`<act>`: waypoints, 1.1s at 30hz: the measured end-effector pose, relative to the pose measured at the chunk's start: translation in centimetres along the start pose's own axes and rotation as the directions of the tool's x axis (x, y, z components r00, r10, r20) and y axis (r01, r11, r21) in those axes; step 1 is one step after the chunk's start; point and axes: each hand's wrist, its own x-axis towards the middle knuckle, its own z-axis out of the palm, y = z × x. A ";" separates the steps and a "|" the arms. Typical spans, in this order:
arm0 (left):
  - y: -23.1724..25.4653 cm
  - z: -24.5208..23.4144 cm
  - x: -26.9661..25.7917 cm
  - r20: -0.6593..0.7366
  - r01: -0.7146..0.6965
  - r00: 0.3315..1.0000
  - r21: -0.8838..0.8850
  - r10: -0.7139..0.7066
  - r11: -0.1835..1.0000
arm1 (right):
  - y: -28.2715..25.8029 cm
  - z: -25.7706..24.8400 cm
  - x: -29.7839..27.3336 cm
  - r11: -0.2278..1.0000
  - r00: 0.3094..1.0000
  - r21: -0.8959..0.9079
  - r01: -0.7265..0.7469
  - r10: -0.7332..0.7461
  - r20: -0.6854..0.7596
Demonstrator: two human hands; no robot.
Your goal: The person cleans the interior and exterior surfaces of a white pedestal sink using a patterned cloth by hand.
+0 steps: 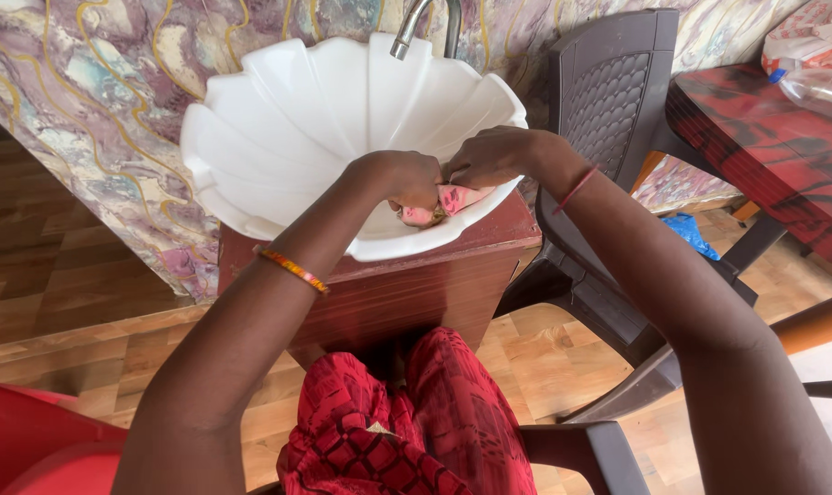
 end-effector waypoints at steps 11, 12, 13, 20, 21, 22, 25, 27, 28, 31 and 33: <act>-4.4 6.1 -14.7 -0.512 -0.326 0.806 0.035 0.297 0.945 | -7.7 3.6 -6.1 0.885 0.758 0.029 0.465 -0.381 -0.530; -4.7 6.7 -15.5 -0.631 -0.439 0.683 0.048 0.367 0.897 | -8.9 3.7 -6.4 0.891 0.742 0.037 0.451 -0.352 -0.571; -5.0 7.2 -16.2 -0.640 -0.430 0.681 0.046 0.358 0.902 | -10.1 3.7 -6.5 0.888 0.737 0.027 0.460 -0.364 -0.569; -7.0 13.9 -16.9 -0.920 -0.329 0.316 0.122 0.231 0.936 | -16.3 4.5 -6.6 0.925 0.582 -0.236 0.298 -0.372 -0.723; -7.2 15.0 -16.6 -0.965 -0.273 0.161 0.159 0.208 0.949 | -17.0 4.7 -6.4 0.908 0.515 -0.331 0.258 -0.419 -0.748; -7.5 16.2 -16.4 -0.965 -0.270 0.160 0.157 0.206 0.950 | -17.8 5.0 -6.1 0.906 0.514 -0.332 0.261 -0.422 -0.747; -8.4 19.4 -15.5 -0.996 -0.237 0.059 0.044 0.060 0.971 | -19.7 5.6 -4.9 0.867 0.474 -0.464 0.181 -0.490 -0.732; -9.2 21.4 -14.3 -0.970 -0.364 0.082 -0.244 -0.230 0.899 | -20.8 6.0 -3.9 0.823 0.428 -0.560 0.095 -0.541 -0.723; -9.6 22.4 -13.7 -0.970 -0.363 0.080 -0.242 -0.229 0.900 | -21.5 6.1 -3.2 0.823 0.426 -0.560 0.094 -0.542 -0.724; -11.2 25.0 -11.3 -0.934 -0.391 -0.002 -0.329 -0.358 0.860 | -23.8 6.3 -1.0 0.789 0.402 -0.612 0.055 -0.579 -0.709; -12.5 25.5 -9.3 -0.658 -0.819 0.256 -0.537 -0.708 0.203 | -25.6 6.4 0.7 0.753 0.382 -0.658 0.003 -0.609 -0.695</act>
